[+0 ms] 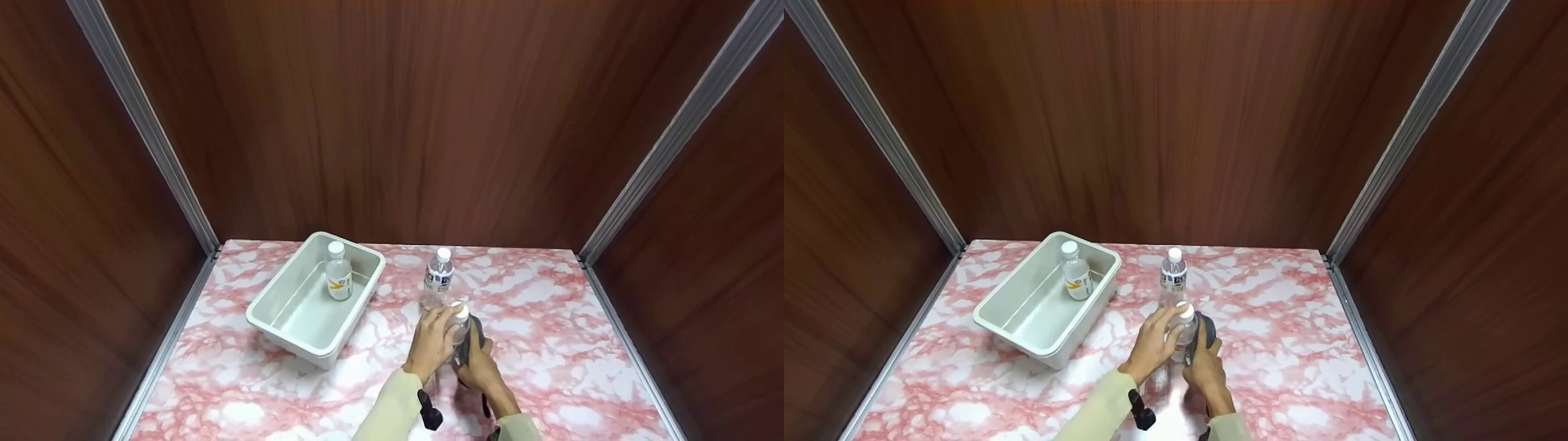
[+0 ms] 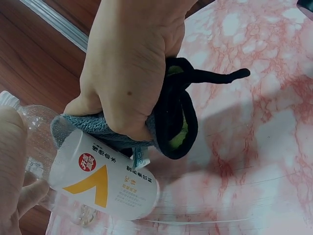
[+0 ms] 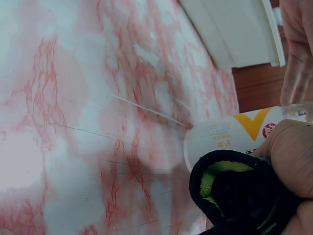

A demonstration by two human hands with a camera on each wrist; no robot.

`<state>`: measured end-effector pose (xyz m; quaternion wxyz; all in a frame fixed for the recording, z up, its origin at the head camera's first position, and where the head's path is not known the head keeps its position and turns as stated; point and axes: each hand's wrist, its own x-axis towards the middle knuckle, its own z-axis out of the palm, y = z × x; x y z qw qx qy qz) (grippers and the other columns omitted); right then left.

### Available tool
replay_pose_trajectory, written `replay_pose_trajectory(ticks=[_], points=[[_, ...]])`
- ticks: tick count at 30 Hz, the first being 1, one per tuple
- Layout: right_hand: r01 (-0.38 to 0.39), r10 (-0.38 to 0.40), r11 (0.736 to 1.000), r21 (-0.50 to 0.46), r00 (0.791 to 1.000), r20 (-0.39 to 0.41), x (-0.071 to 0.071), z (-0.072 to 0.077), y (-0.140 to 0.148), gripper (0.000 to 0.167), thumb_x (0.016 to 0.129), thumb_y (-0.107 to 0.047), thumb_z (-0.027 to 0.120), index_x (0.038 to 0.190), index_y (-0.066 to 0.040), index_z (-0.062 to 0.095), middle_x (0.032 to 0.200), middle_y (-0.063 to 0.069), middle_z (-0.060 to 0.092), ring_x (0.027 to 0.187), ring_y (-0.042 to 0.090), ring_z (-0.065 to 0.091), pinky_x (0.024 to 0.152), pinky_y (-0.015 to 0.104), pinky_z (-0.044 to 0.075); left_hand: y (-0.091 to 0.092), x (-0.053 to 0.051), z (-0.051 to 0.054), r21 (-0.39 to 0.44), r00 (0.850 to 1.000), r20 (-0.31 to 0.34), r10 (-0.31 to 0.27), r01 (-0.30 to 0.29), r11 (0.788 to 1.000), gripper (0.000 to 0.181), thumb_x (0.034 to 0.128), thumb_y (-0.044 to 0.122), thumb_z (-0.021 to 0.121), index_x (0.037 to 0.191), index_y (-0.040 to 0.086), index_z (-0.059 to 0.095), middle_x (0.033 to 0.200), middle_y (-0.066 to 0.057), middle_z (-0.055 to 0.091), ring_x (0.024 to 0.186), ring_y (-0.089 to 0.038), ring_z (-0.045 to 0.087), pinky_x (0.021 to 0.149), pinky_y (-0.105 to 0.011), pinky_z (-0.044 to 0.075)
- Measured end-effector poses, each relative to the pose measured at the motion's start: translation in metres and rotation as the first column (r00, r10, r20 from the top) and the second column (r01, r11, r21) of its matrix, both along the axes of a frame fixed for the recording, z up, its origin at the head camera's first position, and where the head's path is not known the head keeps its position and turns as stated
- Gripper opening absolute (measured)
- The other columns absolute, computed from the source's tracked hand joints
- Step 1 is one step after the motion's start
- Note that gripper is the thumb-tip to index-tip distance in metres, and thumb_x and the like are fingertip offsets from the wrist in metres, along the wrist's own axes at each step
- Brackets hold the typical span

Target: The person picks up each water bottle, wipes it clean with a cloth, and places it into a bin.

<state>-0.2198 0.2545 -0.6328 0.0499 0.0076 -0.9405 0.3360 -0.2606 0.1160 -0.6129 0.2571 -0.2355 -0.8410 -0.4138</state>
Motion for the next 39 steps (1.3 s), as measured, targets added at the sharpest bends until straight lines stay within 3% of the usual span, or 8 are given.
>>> replay_pose_trajectory(ticks=[9,16,24,34,39], points=[[-0.016,0.016,1.0,-0.005,0.999,0.05,0.002,-0.003,0.0,0.097,0.076,-0.004,0.069,0.155,-0.004,0.013,0.123,0.048,0.036,0.069,0.04,0.061,0.061,0.053,0.053,-0.003,-0.001,0.0,-0.005,1.0,-0.02,-0.01,0.009,1.0,0.04,0.0929,0.013,0.066,0.132,0.016,0.065,0.122,-0.01,0.07,0.112,-0.027,0.067,0.099,-0.041,0.054],[-0.015,0.011,1.0,0.02,0.984,0.18,0.006,-0.014,0.002,0.101,0.07,0.003,0.063,0.158,-0.004,0.013,0.128,0.048,0.032,0.067,0.035,0.058,0.059,0.048,0.051,-0.002,-0.001,-0.001,0.0,0.999,-0.038,0.004,-0.004,1.0,0.041,0.0915,0.014,0.068,0.132,0.018,0.066,0.119,-0.009,0.071,0.107,-0.027,0.067,0.094,-0.04,0.055],[-0.038,0.026,0.998,0.043,0.968,0.251,0.005,-0.014,0.005,0.105,0.065,0.005,0.061,0.159,-0.003,0.015,0.139,0.053,0.022,0.067,0.036,0.058,0.058,0.043,0.05,0.001,0.0,0.001,-0.012,1.0,-0.001,0.019,-0.019,1.0,0.042,0.0919,0.016,0.068,0.134,0.021,0.065,0.119,-0.007,0.07,0.108,-0.027,0.066,0.095,-0.04,0.055],[-0.051,0.064,0.997,-0.062,0.973,0.22,0.004,-0.018,0.011,0.101,0.069,0.004,0.063,0.16,-0.007,0.018,0.13,0.05,0.029,0.082,0.039,0.058,0.071,0.049,0.055,-0.002,0.001,-0.002,-0.017,0.999,-0.023,0.036,-0.036,0.999,0.04,0.0923,0.017,0.068,0.132,0.02,0.066,0.118,-0.007,0.069,0.108,-0.024,0.065,0.094,-0.038,0.056],[0.004,0.013,0.995,-0.1,0.984,0.175,0.0,-0.006,0.023,0.102,0.068,0.003,0.069,0.159,-0.006,0.023,0.131,0.051,0.029,0.094,0.044,0.057,0.08,0.053,0.056,-0.002,0.002,-0.001,-0.026,0.999,-0.034,0.035,-0.036,0.999,0.04,0.0935,0.019,0.068,0.133,0.02,0.065,0.117,-0.006,0.069,0.108,-0.023,0.065,0.092,-0.037,0.056]])
